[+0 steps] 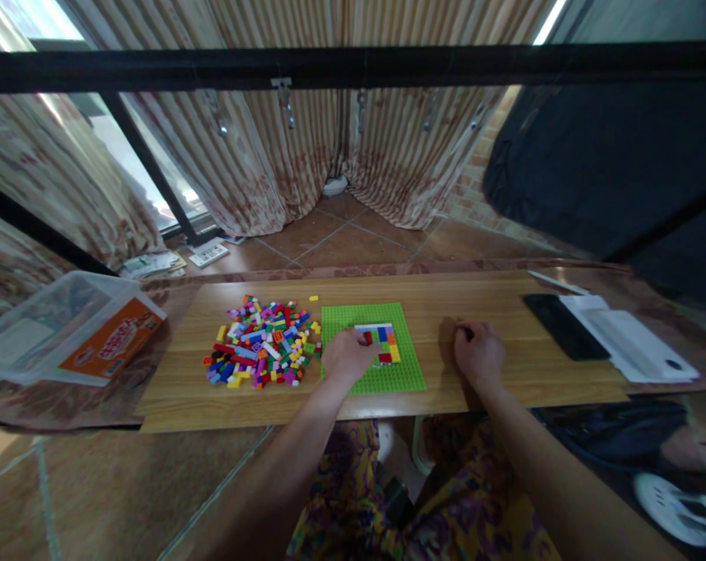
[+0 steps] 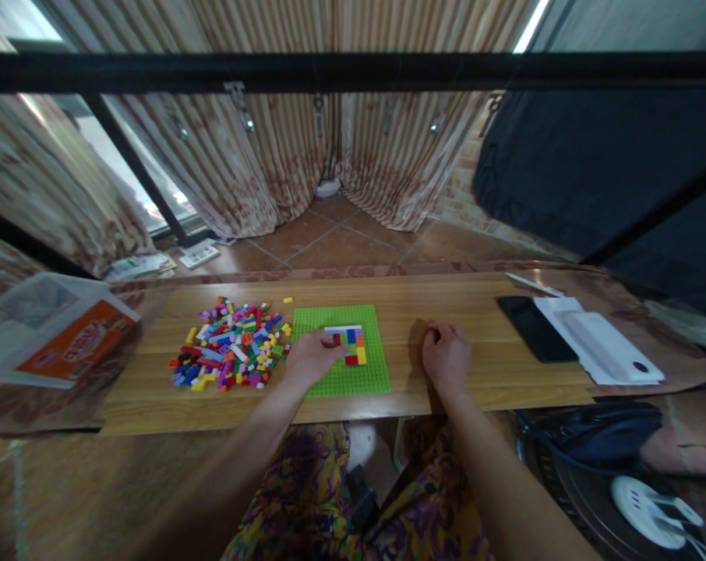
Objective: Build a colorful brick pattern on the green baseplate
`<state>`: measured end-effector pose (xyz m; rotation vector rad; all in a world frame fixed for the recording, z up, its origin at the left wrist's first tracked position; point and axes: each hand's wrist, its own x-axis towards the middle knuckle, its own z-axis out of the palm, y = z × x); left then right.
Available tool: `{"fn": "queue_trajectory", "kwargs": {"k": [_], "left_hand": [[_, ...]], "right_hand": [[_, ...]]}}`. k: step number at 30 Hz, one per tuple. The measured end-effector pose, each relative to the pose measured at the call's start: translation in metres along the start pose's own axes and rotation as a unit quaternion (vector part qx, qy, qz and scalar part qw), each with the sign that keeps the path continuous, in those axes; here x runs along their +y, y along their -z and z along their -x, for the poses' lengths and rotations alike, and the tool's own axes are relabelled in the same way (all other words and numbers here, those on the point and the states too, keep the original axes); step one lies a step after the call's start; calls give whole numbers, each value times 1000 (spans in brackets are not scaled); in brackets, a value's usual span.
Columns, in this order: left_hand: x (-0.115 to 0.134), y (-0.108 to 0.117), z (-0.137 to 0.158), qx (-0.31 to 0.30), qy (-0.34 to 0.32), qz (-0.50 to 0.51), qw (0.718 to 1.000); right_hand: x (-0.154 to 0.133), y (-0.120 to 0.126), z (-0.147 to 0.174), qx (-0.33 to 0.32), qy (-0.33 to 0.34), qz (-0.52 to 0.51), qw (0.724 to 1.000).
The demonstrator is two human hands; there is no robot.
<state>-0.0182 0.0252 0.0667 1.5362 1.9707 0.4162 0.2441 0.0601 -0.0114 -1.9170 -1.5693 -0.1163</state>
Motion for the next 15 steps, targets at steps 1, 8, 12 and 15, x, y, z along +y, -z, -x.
{"fn": "queue_trajectory", "kwargs": {"k": [1,8,12,15], "left_hand": [[0,0,0,2,3,-1,1000],[1,0,-3,-15,2,-13,1000],[0,0,-1,-13,9,-10,1000],[-1,-1,6,-2,-6,11,1000]], "right_hand": [[0,0,0,0,1,0,1000],[2,-2,1,2,6,-2,1000],[2,-2,1,1,10,-1,1000],[3,-2,1,7,15,-3,1000]]}}
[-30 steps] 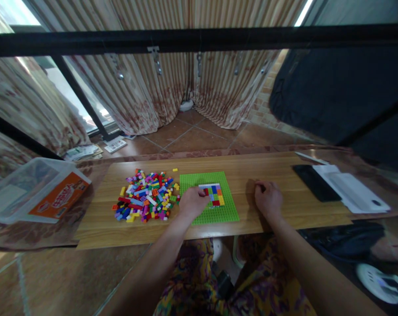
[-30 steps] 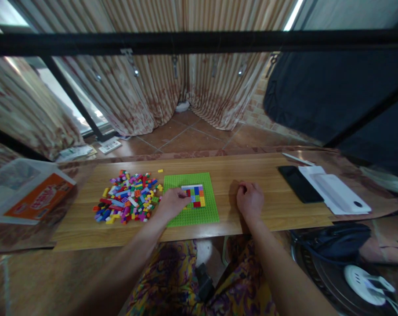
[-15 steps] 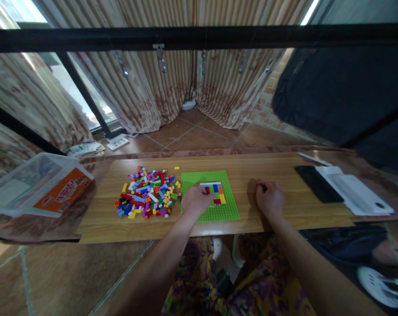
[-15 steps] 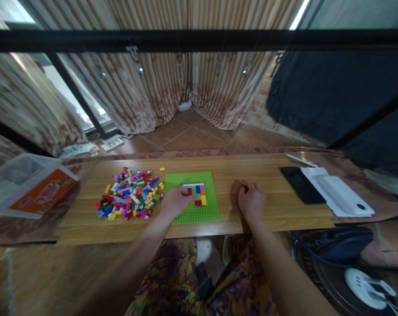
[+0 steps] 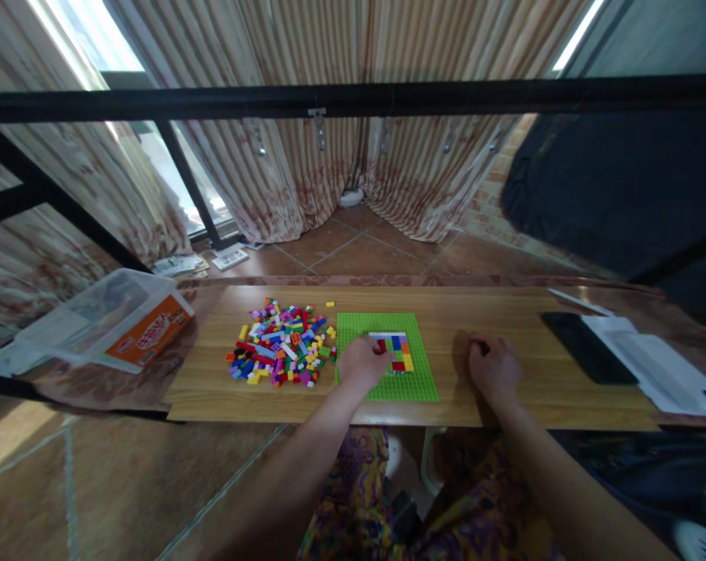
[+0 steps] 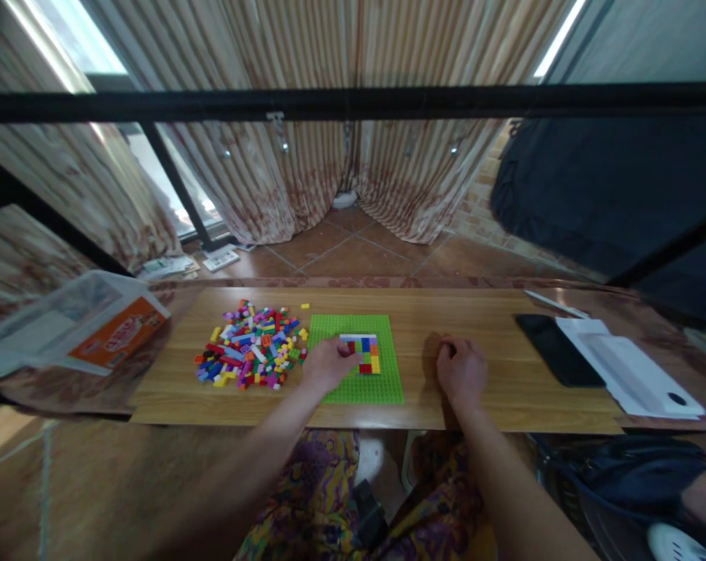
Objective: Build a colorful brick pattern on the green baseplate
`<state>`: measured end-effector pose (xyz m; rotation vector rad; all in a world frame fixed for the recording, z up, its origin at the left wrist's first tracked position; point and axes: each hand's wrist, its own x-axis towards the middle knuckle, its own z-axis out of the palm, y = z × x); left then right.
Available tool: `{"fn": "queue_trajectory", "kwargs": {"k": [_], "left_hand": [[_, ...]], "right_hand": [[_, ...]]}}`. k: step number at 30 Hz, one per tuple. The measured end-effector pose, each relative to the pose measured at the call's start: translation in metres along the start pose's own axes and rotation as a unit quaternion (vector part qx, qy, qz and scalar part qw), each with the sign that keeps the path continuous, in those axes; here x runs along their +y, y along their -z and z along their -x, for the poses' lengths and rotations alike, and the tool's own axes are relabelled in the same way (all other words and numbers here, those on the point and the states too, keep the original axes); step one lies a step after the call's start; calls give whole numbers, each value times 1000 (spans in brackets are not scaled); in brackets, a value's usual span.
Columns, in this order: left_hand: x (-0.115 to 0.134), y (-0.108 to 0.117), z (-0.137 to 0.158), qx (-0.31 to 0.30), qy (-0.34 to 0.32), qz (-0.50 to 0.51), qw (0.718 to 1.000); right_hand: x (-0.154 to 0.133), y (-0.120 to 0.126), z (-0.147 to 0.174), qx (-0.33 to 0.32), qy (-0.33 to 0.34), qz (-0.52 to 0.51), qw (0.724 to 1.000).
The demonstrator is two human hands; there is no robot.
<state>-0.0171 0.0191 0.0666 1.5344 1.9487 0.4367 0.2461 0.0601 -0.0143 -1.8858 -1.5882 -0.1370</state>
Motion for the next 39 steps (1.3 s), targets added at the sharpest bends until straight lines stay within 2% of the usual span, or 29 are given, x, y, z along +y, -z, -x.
{"fn": "queue_trajectory", "kwargs": {"k": [3,6,12,16,26,33,39], "left_hand": [[-8,-1,13,33,-45,64,996],[-27,4,32,78,-91,106,987],[-88,32,69,134,-122,76,981],[-117,44,78,183,-113,54,975],[-129,53,71,227,-96,-15,969],[-153,72,66,281,-67,-15,957],[-164,89,58,323,-20,-49,945]], "right_hand": [[1,0,0,-1,8,1,1000],[3,-2,1,0,10,10,1000],[6,-5,0,2,12,32,999],[5,-4,0,-3,13,42,999],[6,-3,0,-2,13,46,999],[7,-4,0,-7,12,41,999],[9,-4,0,-8,12,47,999]]}}
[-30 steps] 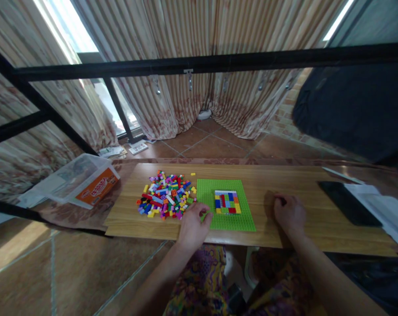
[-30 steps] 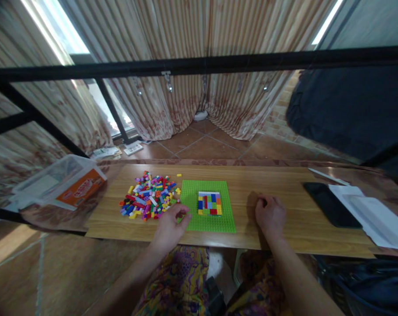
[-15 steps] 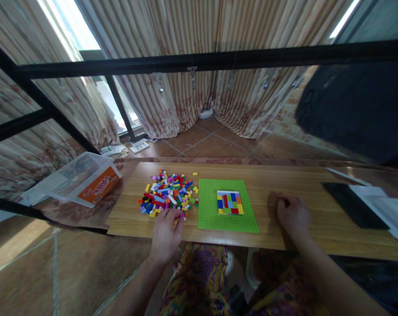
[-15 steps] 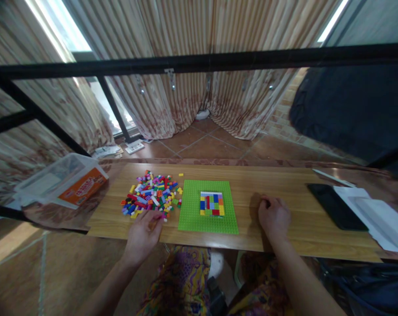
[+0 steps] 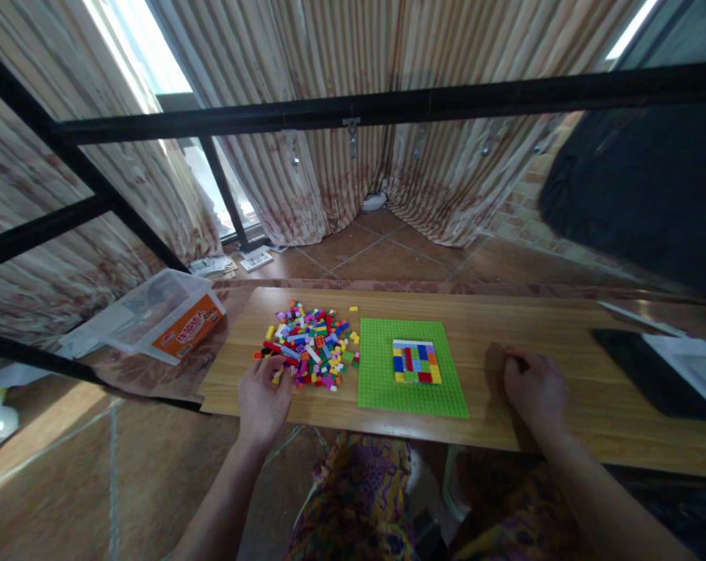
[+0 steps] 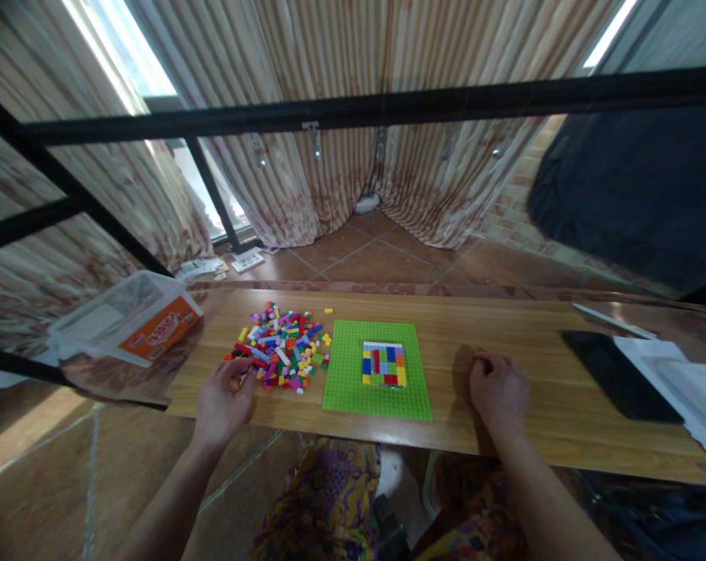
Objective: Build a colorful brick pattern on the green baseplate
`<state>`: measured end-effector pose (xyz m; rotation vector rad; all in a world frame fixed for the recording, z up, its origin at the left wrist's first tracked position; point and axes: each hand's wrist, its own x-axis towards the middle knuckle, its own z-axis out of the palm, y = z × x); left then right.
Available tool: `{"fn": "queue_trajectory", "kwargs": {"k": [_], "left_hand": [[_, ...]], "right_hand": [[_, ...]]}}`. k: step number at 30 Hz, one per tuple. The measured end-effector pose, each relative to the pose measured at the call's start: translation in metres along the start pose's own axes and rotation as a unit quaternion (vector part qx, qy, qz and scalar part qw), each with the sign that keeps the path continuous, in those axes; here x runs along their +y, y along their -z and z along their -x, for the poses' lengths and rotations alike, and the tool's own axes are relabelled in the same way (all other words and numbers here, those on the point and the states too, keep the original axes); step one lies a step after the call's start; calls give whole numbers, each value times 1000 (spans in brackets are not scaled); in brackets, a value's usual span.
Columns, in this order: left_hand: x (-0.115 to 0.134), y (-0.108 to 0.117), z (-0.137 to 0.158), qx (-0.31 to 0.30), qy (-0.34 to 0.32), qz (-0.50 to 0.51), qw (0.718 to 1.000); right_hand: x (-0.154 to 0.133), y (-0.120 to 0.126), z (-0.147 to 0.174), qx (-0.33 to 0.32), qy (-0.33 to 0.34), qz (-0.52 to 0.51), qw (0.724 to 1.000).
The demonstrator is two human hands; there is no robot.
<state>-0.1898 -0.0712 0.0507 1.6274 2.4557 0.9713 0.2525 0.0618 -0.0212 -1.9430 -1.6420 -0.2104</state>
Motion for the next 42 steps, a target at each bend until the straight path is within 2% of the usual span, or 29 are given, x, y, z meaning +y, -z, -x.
{"fn": "queue_trajectory", "kwargs": {"k": [9,15,26,42], "left_hand": [[-19,0,-16,11,14,-55,998],[-29,-6,-15,-1,-42,-81,996],[-30,-15,-18,-5,-85,-132,988],[-27,-16,-26,-33,-92,-143,985]], "right_hand": [[-1,1,1,-4,2,-2,1000],[-2,4,0,-14,8,-12,1000],[-3,1,0,10,0,3,1000],[-6,3,1,8,-11,-7,1000]]}}
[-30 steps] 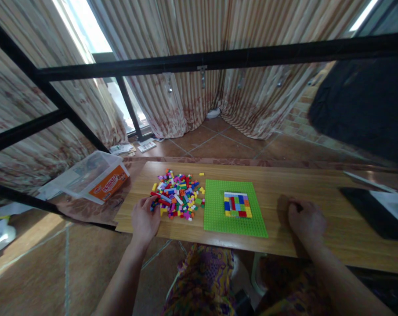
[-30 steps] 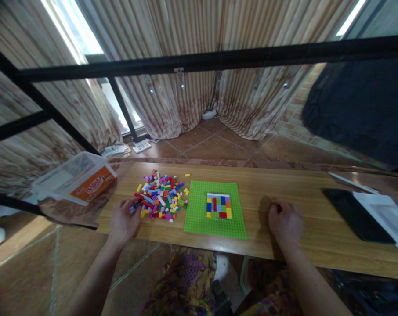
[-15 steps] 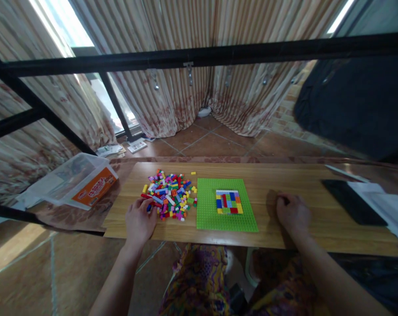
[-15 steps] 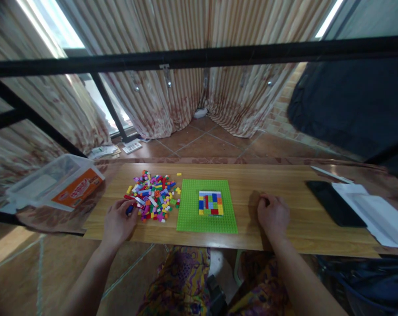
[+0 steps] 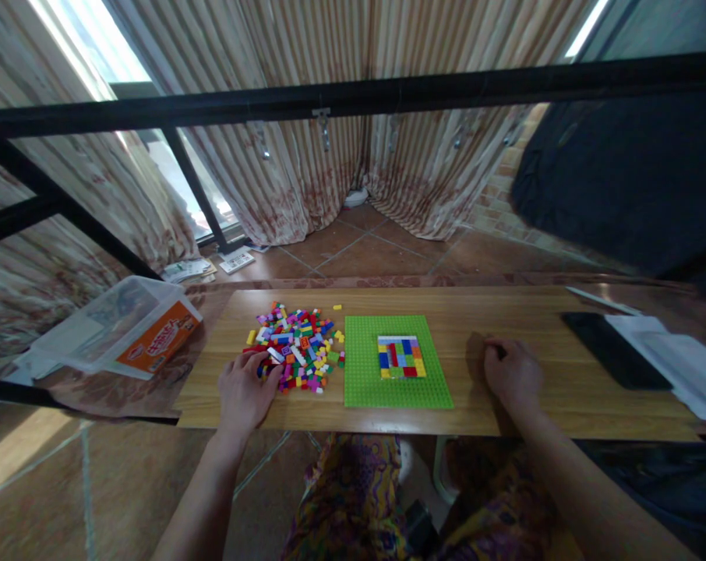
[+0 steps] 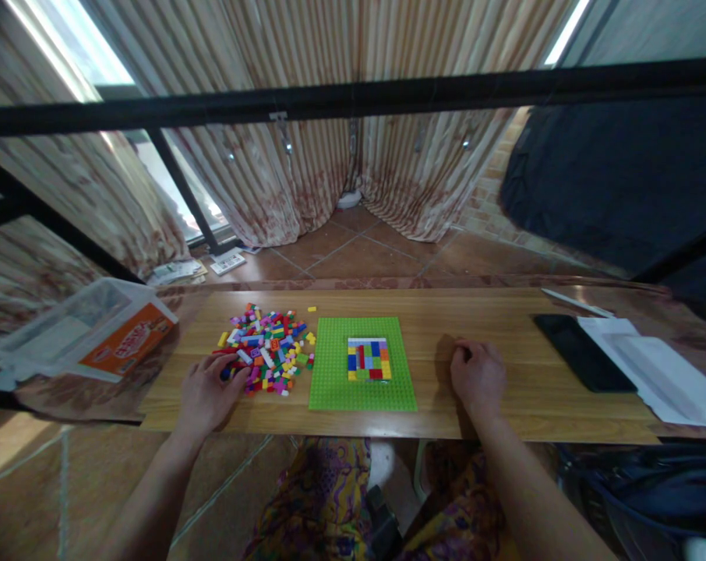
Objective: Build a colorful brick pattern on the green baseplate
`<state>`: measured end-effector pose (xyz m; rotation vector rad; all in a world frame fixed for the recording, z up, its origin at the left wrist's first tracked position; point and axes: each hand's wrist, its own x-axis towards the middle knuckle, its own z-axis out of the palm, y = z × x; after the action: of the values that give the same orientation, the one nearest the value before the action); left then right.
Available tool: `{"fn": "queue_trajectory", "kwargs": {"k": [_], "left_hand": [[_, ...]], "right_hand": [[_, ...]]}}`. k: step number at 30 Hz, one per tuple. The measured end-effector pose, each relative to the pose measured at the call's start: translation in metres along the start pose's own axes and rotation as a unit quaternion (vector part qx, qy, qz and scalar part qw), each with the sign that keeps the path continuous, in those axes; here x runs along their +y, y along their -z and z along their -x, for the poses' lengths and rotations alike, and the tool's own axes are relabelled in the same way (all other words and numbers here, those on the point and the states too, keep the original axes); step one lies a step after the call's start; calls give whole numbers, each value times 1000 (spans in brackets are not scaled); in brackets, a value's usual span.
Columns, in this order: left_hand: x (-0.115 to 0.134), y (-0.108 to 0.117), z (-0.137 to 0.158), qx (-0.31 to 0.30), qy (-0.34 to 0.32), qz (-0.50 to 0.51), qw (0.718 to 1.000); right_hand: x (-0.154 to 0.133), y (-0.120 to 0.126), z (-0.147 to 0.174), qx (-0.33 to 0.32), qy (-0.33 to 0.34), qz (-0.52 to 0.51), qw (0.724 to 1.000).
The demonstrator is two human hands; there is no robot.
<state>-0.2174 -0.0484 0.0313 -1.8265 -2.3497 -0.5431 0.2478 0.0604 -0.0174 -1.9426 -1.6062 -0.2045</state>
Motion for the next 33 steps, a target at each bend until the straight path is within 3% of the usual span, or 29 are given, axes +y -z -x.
{"fn": "queue_trajectory", "kwargs": {"k": [8,15,19,25,33], "left_hand": [[11,4,-5,8,34,19,999],[11,4,-12,-32,48,1,998],[14,6,-9,-32,33,10,999],[39,8,-6,-23,-31,7,999],[59,8,-12,-62,-25,-43,997]], "right_hand": [[1,0,-1,-3,8,0,1000],[1,0,0,-1,7,-1,1000],[0,0,0,-4,4,-9,1000],[-1,1,0,-10,-12,-6,1000],[0,1,-1,-8,-1,-7,1000]]}}
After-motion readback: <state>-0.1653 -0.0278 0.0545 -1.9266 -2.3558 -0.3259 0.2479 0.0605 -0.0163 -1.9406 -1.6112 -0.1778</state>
